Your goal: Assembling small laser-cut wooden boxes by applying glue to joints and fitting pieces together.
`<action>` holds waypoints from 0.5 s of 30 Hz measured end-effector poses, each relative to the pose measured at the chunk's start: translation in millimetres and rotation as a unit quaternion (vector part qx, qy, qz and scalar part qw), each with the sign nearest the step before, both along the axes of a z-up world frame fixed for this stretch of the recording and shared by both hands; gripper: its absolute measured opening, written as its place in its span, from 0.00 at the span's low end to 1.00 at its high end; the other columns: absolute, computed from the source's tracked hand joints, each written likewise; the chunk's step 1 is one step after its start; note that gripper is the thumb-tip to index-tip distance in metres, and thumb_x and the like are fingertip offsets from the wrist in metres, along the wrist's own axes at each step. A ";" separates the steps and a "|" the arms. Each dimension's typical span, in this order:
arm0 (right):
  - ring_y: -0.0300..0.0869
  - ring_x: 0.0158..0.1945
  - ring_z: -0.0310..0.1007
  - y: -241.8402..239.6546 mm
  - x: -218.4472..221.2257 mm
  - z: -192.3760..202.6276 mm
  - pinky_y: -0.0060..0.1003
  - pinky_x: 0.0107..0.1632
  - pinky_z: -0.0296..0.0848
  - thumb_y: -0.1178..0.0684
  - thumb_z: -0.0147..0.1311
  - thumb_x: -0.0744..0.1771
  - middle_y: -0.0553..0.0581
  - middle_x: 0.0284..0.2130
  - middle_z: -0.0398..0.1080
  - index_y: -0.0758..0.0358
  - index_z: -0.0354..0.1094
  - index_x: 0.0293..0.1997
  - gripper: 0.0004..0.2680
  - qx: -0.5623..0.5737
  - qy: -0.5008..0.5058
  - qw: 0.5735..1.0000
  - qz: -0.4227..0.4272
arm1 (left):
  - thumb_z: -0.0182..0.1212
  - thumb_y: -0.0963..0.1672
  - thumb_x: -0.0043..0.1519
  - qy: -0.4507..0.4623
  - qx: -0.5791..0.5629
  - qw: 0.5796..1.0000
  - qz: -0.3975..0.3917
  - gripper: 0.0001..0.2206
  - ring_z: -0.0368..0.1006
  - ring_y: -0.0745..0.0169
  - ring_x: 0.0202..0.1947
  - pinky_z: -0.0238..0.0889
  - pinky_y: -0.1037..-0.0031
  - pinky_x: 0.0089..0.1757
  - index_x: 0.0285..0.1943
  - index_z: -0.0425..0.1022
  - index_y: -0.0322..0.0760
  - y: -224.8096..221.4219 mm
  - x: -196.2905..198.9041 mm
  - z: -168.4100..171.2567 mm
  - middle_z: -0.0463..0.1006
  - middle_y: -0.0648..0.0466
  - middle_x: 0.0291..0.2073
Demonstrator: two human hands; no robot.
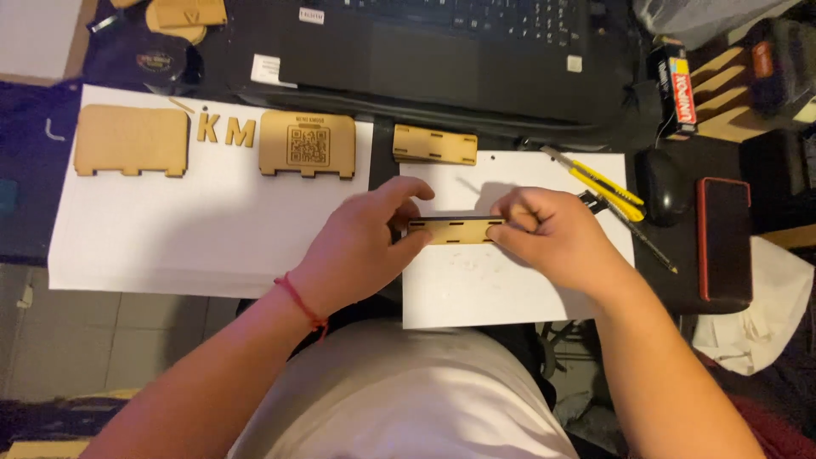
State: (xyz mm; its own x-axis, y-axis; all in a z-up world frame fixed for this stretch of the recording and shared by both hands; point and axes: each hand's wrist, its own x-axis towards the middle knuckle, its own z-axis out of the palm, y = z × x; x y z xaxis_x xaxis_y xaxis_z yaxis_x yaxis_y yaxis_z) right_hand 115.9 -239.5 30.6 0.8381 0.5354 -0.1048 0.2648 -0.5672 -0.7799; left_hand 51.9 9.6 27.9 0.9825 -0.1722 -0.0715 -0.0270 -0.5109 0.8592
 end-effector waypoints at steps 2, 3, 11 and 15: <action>0.41 0.37 0.76 -5.2 2.0 -0.7 0.28 0.35 0.66 0.65 0.59 0.61 0.47 0.19 0.59 0.55 0.44 0.21 0.18 0.102 0.035 0.994 -0.033 | 0.59 0.43 0.57 0.056 -0.088 0.994 0.031 0.20 0.78 0.48 0.44 0.67 0.62 0.43 0.60 0.68 0.44 0.0 1.9 8.0 0.80 0.48 0.40; 0.39 0.33 0.71 -10.0 4.7 -3.4 0.28 0.32 0.64 0.67 0.57 0.61 0.52 0.24 0.65 0.53 0.44 0.22 0.18 0.178 0.075 0.979 -0.057 | 0.62 0.43 0.57 0.092 -0.180 0.978 0.059 0.20 0.78 0.53 0.41 0.69 0.64 0.44 0.60 0.69 0.39 -1.2 3.6 9.9 0.80 0.48 0.37; 0.46 0.24 0.70 -10.0 -12.9 11.0 0.31 0.27 0.65 0.72 0.54 0.61 0.65 0.26 0.70 0.54 0.44 0.25 0.18 0.330 0.110 0.929 -0.131 | 0.69 0.39 0.55 0.101 -0.268 0.950 0.120 0.21 0.80 0.57 0.34 0.74 0.67 0.42 0.58 0.71 0.34 -5.9 -2.4 39.1 0.78 0.46 0.33; 0.42 0.24 0.67 -10.4 -21.8 20.0 0.30 0.28 0.67 0.72 0.56 0.61 0.64 0.27 0.71 0.54 0.45 0.23 0.18 0.322 0.070 0.933 -0.148 | 0.68 0.39 0.55 0.085 -0.250 0.958 0.113 0.20 0.80 0.56 0.33 0.75 0.66 0.41 0.57 0.71 0.34 -7.3 -8.9 48.1 0.79 0.44 0.32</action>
State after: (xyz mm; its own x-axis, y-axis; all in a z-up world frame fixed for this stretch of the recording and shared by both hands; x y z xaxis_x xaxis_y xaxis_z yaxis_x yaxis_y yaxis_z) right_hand 94.2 -250.0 50.6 0.9615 0.2721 0.0387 0.0408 -0.0019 -0.9992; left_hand 43.0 2.3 76.0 0.9801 -0.0114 -0.1982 0.1981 -0.0103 0.9801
